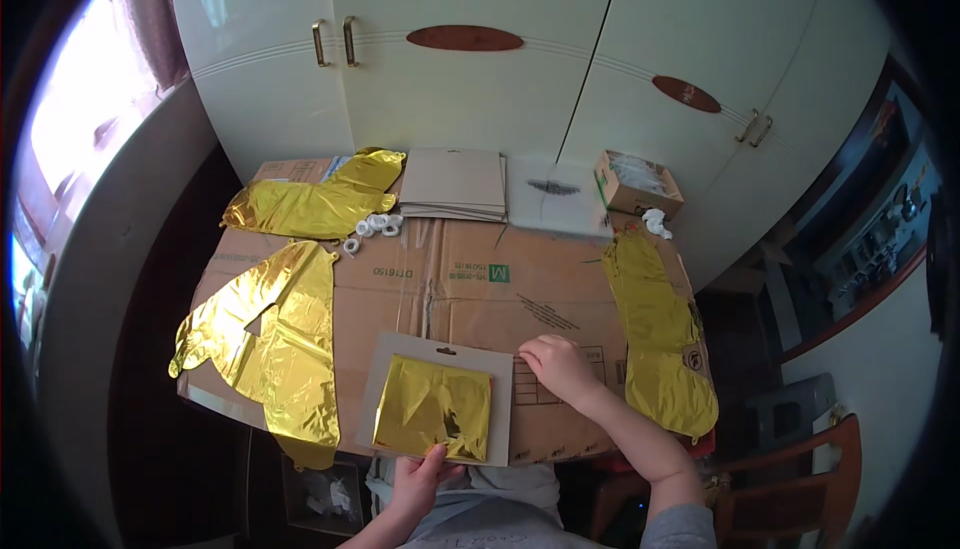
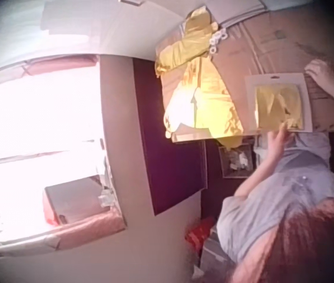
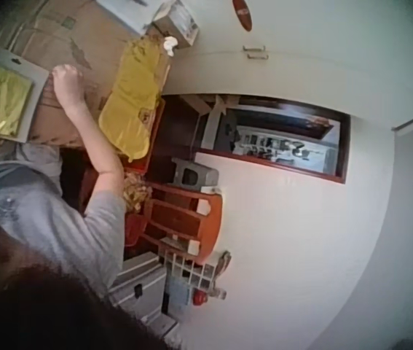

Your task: Folding gold-colored foil balloons into neat squares on a cardboard surface.

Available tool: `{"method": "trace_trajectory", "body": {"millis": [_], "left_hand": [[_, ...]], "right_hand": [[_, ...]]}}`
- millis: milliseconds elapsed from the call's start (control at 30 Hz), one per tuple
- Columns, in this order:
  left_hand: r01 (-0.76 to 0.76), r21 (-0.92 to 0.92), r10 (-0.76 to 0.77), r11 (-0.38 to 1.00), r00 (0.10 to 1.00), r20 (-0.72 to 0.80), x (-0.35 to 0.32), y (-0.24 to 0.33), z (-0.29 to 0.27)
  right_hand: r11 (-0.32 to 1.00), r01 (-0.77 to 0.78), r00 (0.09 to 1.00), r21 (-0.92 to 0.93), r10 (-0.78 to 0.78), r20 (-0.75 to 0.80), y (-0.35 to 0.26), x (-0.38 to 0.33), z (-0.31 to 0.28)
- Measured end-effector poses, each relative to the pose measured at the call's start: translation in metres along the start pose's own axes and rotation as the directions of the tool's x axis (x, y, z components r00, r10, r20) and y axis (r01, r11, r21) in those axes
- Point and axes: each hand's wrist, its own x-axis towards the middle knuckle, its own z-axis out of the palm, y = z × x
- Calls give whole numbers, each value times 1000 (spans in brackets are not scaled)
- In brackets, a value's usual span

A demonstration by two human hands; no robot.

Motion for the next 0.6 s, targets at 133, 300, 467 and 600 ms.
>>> {"method": "trace_trajectory", "body": {"millis": [133,300,467,600], "left_hand": [[30,65,-35,997,997,69,-4,-4,0],[143,76,-155,987,972,178,-11,-14,1],[280,-32,-271,960,948,169,-12,-21,-5],[279,-69,-268,958,954,132,-11,-18,-5]], "right_hand": [[999,19,1000,31,-19,-20,-22,6,4],[998,59,998,13,-59,-37,-37,13,24],[987,142,990,-76,-143,-8,-50,16,32],[967,214,977,-138,-214,15,-56,10,32]]}}
